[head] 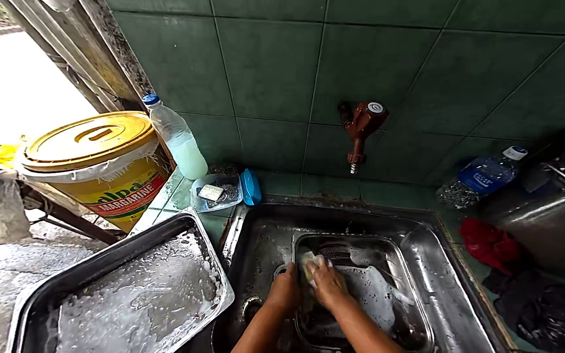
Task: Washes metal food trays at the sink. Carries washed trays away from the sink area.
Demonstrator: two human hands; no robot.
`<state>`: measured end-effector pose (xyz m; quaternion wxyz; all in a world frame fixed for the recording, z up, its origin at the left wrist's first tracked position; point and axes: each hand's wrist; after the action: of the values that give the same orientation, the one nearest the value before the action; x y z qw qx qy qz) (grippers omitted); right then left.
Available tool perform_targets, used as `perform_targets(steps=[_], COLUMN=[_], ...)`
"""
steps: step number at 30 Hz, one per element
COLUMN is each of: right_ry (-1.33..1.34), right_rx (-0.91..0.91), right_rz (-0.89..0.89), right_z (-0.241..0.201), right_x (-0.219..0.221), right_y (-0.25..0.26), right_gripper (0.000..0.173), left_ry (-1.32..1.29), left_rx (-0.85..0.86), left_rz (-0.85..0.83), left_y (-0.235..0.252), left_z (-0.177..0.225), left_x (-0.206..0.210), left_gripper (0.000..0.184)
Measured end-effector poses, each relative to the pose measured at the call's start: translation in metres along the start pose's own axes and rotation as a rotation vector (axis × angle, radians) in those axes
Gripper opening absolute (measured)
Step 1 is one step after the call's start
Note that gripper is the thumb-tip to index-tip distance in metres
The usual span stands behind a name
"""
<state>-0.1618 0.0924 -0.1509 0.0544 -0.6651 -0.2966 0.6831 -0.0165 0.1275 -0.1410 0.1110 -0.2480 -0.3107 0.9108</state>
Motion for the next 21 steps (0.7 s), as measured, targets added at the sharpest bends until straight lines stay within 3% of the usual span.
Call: perform_targets(steps=[5, 7, 10, 14, 18, 21], right_ry=[-0.06, -0.091, -0.075, -0.005, 0.078, 0.168], right_rx=[0.24, 0.336, 0.323, 0.084, -0.129, -0.194], right_rz=[0.025, -0.035, -0.135, -0.202, -0.278, -0.319], right_z=[0.096, 0.112, 0.097, 0.047, -0.005, -0.02], right_x=[0.012, 0.009, 0.011, 0.026, 0.024, 0.027], right_y=[-0.033, -0.044, -0.07, -0.095, -0.08, -0.071], right_gripper=[0.07, 0.069, 0.067, 0.062, 0.043, 0.045], left_ry=[-0.019, 0.006, 0.047, 0.048, 0.064, 0.104], left_rx=[-0.041, -0.069, -0.069, -0.081, -0.104, -0.127], left_rz=[-0.039, -0.056, -0.068, -0.084, -0.072, -0.058], left_y=[-0.006, -0.008, -0.014, -0.021, -0.022, -0.024], left_z=[0.002, 0.004, 0.004, 0.001, 0.002, 0.007], left_x=[-0.004, -0.002, 0.003, 0.006, 0.009, 0.006], left_gripper=[0.083, 0.087, 0.089, 0.096, 0.091, 0.09])
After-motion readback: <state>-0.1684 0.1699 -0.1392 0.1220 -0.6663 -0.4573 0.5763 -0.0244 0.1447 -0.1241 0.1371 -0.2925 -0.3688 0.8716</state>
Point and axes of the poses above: each hand's wrist, its own y-axis towards the middle knuckle, its own x-axis out of the palm, z = x × y, and after that the axes turned 15 degrees about -y, right-handed
